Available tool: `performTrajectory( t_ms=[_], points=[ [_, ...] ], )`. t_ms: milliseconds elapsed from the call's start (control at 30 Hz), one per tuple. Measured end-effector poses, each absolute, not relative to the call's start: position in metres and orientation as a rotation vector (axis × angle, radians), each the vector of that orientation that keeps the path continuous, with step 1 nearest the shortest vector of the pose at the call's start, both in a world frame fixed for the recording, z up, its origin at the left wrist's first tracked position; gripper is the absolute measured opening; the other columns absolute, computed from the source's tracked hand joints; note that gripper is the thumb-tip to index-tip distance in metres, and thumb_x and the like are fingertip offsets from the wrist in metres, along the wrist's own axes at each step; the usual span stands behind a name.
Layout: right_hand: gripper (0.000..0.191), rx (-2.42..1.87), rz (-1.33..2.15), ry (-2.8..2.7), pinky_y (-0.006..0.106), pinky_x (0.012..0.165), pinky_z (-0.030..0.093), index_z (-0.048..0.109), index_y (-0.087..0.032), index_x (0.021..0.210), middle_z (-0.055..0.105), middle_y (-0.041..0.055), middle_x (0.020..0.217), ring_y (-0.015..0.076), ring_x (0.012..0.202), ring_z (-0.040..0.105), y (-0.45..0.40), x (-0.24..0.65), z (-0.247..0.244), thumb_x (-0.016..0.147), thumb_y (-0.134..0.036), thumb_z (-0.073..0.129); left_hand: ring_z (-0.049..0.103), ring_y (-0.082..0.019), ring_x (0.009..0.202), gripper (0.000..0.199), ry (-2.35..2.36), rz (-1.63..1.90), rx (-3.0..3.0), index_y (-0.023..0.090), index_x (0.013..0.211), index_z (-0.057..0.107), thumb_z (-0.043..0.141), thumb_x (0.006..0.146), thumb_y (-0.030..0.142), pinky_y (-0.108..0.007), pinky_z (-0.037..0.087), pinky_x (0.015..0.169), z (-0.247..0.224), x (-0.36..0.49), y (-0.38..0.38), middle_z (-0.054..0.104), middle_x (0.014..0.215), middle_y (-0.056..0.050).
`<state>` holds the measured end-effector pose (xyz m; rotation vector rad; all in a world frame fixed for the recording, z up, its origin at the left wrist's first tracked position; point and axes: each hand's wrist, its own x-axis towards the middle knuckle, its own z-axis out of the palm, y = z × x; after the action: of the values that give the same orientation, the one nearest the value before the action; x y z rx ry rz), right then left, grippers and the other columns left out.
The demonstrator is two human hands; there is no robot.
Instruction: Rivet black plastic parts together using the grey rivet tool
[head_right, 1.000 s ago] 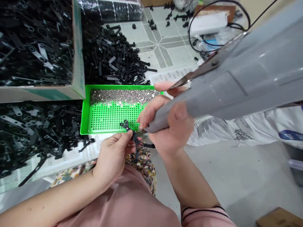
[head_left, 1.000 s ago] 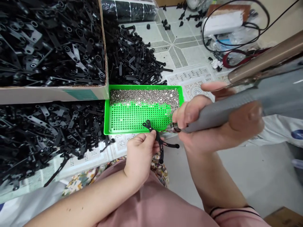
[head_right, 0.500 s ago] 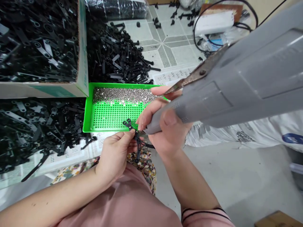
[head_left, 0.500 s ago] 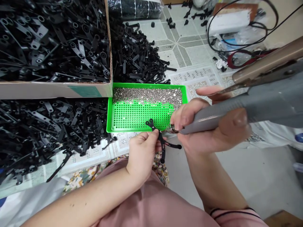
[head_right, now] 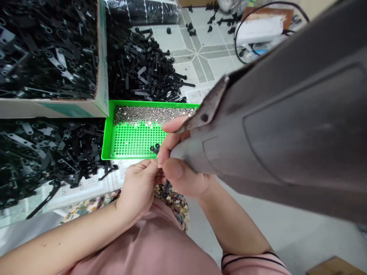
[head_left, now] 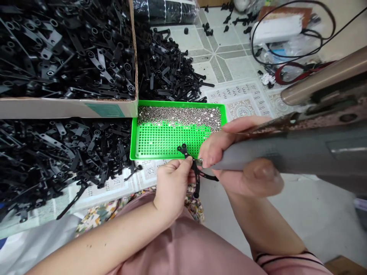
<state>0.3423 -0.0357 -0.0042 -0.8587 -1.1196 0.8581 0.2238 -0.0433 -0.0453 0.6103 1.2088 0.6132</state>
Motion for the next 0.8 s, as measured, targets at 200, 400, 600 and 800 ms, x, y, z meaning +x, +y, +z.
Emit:
performTrajectory(
  t_ms=[200,400,600,800],
  points=[
    [0.028,-0.828,0.583,-0.91,0.031,0.034,0.041,0.062,-0.023,0.098,0.054,-0.0042,0.049,0.0149,0.035,0.046,-0.019,0.357,-0.011,0.079,-0.044,0.056,0.048,-0.008,0.05,0.029,1.196,0.541,0.593,0.014,0.062,0.063,0.066,0.072,0.04,-0.02,0.04,0.048,-0.044,0.221,-0.04,0.061,0.059,-0.002],
    [0.019,-1.01,0.411,-0.793,0.03,0.035,0.037,0.062,-0.026,0.088,0.05,-0.0062,0.045,0.0132,0.032,0.043,0.008,0.377,-0.035,0.08,-0.041,0.054,0.053,-0.01,0.055,0.028,1.178,0.512,0.604,0.014,0.065,0.062,0.066,0.073,0.04,-0.019,0.041,0.052,-0.041,0.215,-0.038,0.063,0.062,-0.002],
    [0.015,-0.988,0.434,-0.795,0.03,0.036,0.036,0.06,-0.027,0.09,0.051,-0.0064,0.046,0.0133,0.033,0.044,0.011,0.378,-0.045,0.08,-0.038,0.056,0.051,-0.009,0.057,0.016,1.136,0.45,0.655,0.015,0.066,0.061,0.064,0.075,0.028,-0.019,0.038,0.054,-0.042,0.21,-0.038,0.064,0.065,-0.001],
    [0.019,-0.975,0.404,-0.875,0.03,0.037,0.04,0.061,-0.026,0.092,0.052,-0.0065,0.049,0.0128,0.035,0.047,0.009,0.371,-0.048,0.079,-0.04,0.06,0.046,-0.008,0.053,0.019,1.155,0.435,0.683,0.015,0.065,0.062,0.062,0.076,0.03,-0.019,0.033,0.05,-0.043,0.211,-0.036,0.063,0.061,0.0]
  ],
)
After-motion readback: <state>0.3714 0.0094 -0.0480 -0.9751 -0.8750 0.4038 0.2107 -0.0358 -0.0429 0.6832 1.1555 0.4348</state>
